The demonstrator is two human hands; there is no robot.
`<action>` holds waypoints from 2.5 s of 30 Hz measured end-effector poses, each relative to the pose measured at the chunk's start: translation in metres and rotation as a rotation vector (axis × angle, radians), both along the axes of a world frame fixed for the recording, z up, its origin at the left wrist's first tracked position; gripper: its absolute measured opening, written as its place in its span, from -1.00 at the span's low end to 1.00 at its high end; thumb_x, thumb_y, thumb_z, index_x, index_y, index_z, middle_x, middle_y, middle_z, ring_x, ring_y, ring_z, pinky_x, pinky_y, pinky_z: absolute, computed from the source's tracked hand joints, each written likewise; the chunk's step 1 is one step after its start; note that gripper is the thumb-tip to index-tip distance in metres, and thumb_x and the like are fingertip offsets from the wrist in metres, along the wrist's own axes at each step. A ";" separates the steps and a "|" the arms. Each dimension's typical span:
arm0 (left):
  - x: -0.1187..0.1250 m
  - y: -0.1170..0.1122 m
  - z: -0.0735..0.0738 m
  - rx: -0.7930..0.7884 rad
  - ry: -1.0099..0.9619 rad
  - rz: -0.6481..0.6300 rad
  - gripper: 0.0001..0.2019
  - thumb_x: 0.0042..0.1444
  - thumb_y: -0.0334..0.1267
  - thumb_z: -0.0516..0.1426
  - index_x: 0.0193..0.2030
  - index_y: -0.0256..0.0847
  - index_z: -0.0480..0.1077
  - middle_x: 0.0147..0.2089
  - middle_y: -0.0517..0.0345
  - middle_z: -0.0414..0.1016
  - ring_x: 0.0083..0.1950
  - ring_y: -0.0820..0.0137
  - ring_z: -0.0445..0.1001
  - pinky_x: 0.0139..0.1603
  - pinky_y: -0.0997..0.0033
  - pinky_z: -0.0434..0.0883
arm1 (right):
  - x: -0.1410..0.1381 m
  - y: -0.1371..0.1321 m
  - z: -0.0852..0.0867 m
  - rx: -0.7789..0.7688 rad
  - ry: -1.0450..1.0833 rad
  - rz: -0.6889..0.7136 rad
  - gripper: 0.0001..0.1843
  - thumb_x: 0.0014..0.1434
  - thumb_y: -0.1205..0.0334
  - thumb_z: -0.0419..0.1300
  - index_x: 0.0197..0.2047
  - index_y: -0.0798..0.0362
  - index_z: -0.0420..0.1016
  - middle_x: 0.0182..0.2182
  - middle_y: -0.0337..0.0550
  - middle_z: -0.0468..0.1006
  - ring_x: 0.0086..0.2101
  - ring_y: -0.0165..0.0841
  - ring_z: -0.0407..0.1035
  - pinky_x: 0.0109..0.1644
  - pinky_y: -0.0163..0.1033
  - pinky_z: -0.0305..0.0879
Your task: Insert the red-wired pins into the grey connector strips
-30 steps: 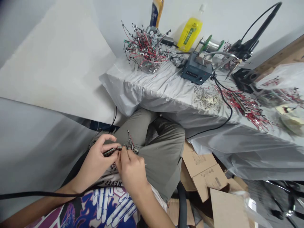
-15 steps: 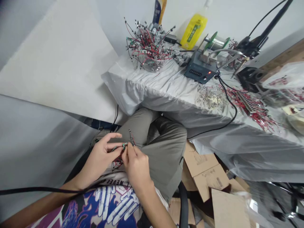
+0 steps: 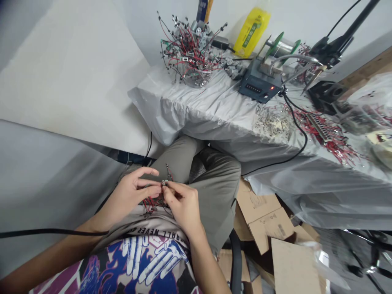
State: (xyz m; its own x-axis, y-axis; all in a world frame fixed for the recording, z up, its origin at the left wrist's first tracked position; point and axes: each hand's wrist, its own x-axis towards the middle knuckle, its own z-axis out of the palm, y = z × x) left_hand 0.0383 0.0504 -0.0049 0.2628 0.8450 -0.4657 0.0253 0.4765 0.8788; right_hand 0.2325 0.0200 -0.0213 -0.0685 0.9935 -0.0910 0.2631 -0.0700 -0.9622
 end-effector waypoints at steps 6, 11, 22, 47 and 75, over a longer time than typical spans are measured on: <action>-0.004 0.004 0.006 0.022 -0.013 0.004 -0.52 0.27 -0.12 0.38 0.23 -0.17 0.38 0.01 -0.03 0.75 -0.03 0.20 0.76 0.11 0.19 0.68 | 0.007 0.006 -0.012 -0.155 0.277 -0.226 -0.74 0.27 0.05 0.37 -0.28 0.08 0.73 -0.55 -0.23 0.54 -0.56 -0.44 0.32 -0.44 -0.31 0.21; -0.009 0.005 0.009 0.012 0.001 0.038 -0.56 0.31 -0.10 0.34 0.19 -0.23 0.37 -0.02 -0.07 0.76 -0.04 0.20 0.77 0.10 0.19 0.69 | 0.010 0.009 -0.024 -0.198 0.533 -0.358 -0.68 0.17 -0.02 0.46 -0.28 0.10 0.74 -0.57 -0.27 0.46 -0.60 -0.53 0.17 -0.50 -0.35 0.03; -0.028 0.004 0.000 0.029 0.117 -0.066 -0.52 0.30 0.04 0.29 0.20 -0.19 0.38 0.16 -0.13 0.69 0.12 0.10 0.71 0.28 -0.01 0.60 | 0.019 0.013 -0.022 -0.121 0.676 -0.548 -0.66 0.11 -0.03 0.50 -0.31 0.12 0.72 -0.61 -0.33 0.30 -0.58 -0.56 0.04 -0.48 -0.36 -0.08; -0.065 0.012 -0.001 0.354 0.709 -0.380 -0.48 0.45 -0.14 -0.06 0.48 -0.18 0.30 0.38 -0.11 0.54 0.38 0.02 0.50 0.47 -0.10 0.33 | 0.002 0.025 -0.060 -0.458 0.420 -0.319 -0.67 0.00 0.03 0.48 -0.51 0.10 0.56 -0.56 -0.22 0.56 -0.54 -0.46 0.36 -0.45 -0.35 0.12; -0.080 0.020 0.025 0.287 0.840 -0.180 -0.53 0.42 -0.08 0.04 0.41 0.00 0.41 0.18 0.10 0.65 0.13 0.04 0.58 0.22 0.07 0.40 | 0.011 0.028 -0.040 -0.551 0.853 -0.411 -0.59 -0.07 0.04 0.65 -0.32 0.16 0.70 -0.46 -0.15 0.62 -0.51 -0.52 0.36 -0.51 -0.44 0.22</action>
